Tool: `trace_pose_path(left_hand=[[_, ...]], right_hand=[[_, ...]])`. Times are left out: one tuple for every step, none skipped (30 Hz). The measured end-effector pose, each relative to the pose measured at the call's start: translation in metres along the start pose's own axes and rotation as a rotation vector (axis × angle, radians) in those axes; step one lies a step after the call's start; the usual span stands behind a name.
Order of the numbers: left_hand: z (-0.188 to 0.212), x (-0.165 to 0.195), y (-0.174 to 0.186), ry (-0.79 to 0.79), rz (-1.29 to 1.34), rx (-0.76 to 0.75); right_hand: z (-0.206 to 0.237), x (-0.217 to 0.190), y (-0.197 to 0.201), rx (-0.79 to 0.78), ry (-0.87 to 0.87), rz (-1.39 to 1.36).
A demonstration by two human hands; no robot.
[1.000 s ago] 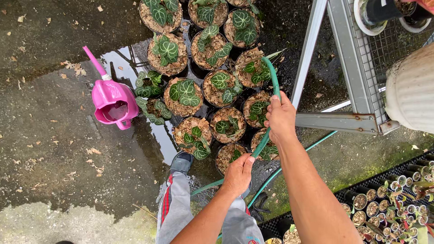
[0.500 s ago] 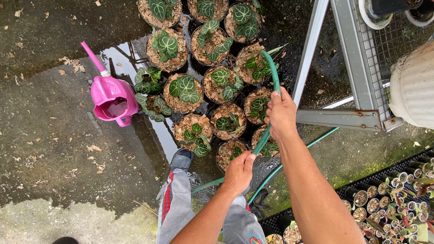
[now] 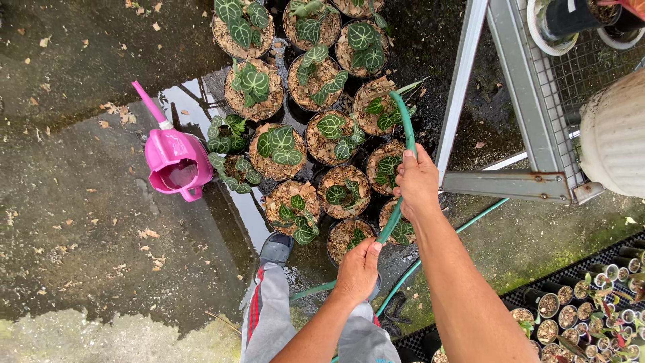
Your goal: The person waters multiple potted plants with a green garden hose, moving the hose from pot to pot to apply water to the soil and leaves. The person occasionally uses their left hand to adjust the hose or move leaves aside while watering.
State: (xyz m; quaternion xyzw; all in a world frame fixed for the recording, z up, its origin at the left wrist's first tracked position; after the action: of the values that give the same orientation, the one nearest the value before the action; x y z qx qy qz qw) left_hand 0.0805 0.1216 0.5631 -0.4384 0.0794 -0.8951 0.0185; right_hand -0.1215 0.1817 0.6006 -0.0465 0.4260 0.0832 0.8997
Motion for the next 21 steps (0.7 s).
trace_pose_path(left_hand=[[0.000,-0.001,0.000,0.003,-0.006,0.000],[0.001,0.000,0.002,-0.012,-0.018,0.010],[0.001,0.001,0.003,-0.026,-0.030,0.020],[0.001,0.002,0.004,-0.039,-0.041,0.029],[0.002,0.001,0.004,-0.036,-0.037,0.025],[0.002,0.001,0.003,-0.034,-0.033,0.021],[0.002,0.001,0.003,-0.032,-0.029,0.017],[0.001,0.001,0.004,-0.030,-0.027,0.021],[0.002,0.001,0.004,-0.026,-0.025,0.023],[0.003,0.001,0.003,-0.020,-0.021,0.022],[0.003,0.001,0.003,-0.017,-0.024,0.020],[0.004,0.002,0.003,-0.014,-0.028,0.020],[0.004,0.002,0.003,-0.012,-0.031,0.021],[0.004,0.001,0.002,0.014,-0.031,0.009],[0.004,0.000,0.001,0.039,-0.030,-0.002],[0.004,-0.001,0.001,0.063,-0.030,-0.012],[0.004,0.000,0.001,0.067,-0.029,-0.012],[0.004,-0.001,0.002,0.072,-0.028,-0.014],[0.004,-0.001,0.002,0.077,-0.028,-0.017],[0.004,-0.001,0.002,0.074,-0.033,-0.017],[0.003,-0.001,0.001,0.071,-0.037,-0.017]], right_hand=[[0.000,0.001,0.000,0.001,-0.001,-0.006],[-0.001,0.002,0.000,0.000,-0.002,-0.011],[-0.001,0.003,0.000,0.001,-0.005,-0.016],[-0.001,0.003,0.000,-0.002,0.005,-0.019],[-0.002,0.004,0.000,-0.003,0.014,-0.021],[-0.002,0.004,0.000,-0.005,0.024,-0.024],[-0.002,0.005,0.001,0.001,0.016,-0.023],[-0.003,0.006,0.001,0.008,0.008,-0.021],[-0.002,0.008,0.002,0.017,-0.003,-0.018],[-0.002,0.009,0.003,0.013,-0.004,-0.023],[-0.002,0.009,0.002,0.009,-0.003,-0.028],[-0.002,0.009,0.002,0.004,-0.002,-0.033],[-0.002,0.010,0.003,0.012,-0.009,-0.035],[-0.002,0.010,0.003,0.020,-0.013,-0.037],[-0.002,0.011,0.004,0.025,-0.016,-0.038],[-0.002,0.011,0.003,0.022,-0.017,-0.038],[-0.002,0.010,0.003,0.019,-0.017,-0.038],[-0.002,0.011,0.003,0.018,-0.019,-0.039],[-0.002,0.012,0.003,0.018,-0.020,-0.038],[-0.003,0.012,0.003,0.019,-0.021,-0.036],[-0.003,0.013,0.004,0.020,-0.022,-0.035]])
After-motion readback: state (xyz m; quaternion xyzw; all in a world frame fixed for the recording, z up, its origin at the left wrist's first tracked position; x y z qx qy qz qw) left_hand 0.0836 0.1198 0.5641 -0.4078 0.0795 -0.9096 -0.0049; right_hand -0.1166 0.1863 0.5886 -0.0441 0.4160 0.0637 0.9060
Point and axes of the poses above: each hand's wrist, its own z-axis away from the middle knuckle, its own y-axis out of the back of the hand, x = y × z, the point moved 9 cm from there along -z, towards the middle knuckle, and after that the axes turned 13 degrees about -x, right-handed, at the moved point
